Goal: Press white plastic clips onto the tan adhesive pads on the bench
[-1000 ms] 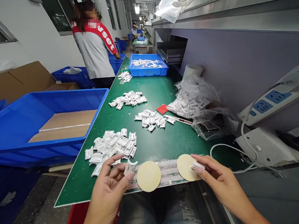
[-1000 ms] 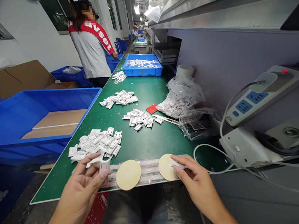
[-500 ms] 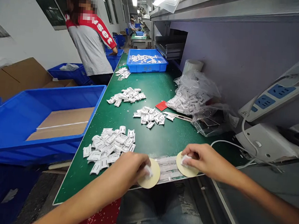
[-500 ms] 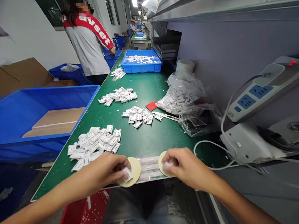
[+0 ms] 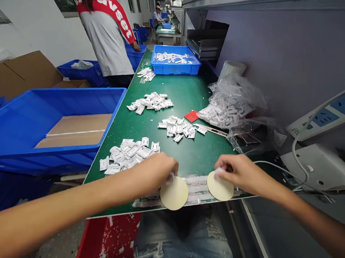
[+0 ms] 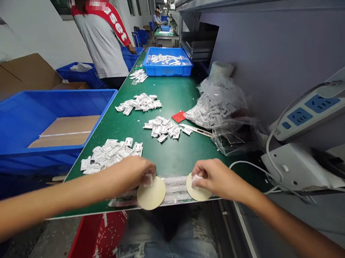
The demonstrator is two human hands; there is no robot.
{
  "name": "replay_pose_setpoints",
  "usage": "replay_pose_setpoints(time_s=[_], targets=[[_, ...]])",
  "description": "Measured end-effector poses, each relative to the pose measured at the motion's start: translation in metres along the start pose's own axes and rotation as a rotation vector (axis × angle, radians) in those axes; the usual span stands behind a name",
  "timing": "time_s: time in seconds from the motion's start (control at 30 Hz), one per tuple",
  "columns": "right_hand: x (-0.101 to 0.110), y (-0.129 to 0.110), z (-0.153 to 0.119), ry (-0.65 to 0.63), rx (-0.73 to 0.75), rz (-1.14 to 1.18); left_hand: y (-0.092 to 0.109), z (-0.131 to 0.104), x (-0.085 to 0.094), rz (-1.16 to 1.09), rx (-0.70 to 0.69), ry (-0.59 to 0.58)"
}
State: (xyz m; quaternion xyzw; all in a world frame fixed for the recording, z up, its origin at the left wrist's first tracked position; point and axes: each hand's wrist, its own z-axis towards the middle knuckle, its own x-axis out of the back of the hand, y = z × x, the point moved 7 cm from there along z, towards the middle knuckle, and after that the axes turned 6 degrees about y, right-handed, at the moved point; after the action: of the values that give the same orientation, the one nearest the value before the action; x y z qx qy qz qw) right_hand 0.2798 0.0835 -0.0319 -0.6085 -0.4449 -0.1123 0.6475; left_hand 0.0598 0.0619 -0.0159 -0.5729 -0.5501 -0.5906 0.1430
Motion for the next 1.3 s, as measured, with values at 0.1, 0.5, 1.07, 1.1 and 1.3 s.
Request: replay_pose_setpoints(time_s=[0.1,0.5,1.07,1.1,1.3], targets=[[0.003,-0.003,0.002,0.027,-0.006,-0.016,0.0,0.003,-0.001,-0.004,-0.019,0.019],[0.005,-0.007,-0.001,0.022,-0.019,-0.049,0.007,0.012,0.004,0.009,0.014,0.016],[0.0,-0.018,0.006,-0.15,0.068,-0.091,0.011,0.018,0.006,0.066,0.027,-0.06],[0.0,-0.02,0.005,-0.147,0.071,-0.1,0.011,0.019,0.008,0.078,0.029,-0.051],[0.007,-0.023,0.007,-0.199,0.091,-0.105,0.009,0.027,0.01,0.119,0.008,-0.099]])
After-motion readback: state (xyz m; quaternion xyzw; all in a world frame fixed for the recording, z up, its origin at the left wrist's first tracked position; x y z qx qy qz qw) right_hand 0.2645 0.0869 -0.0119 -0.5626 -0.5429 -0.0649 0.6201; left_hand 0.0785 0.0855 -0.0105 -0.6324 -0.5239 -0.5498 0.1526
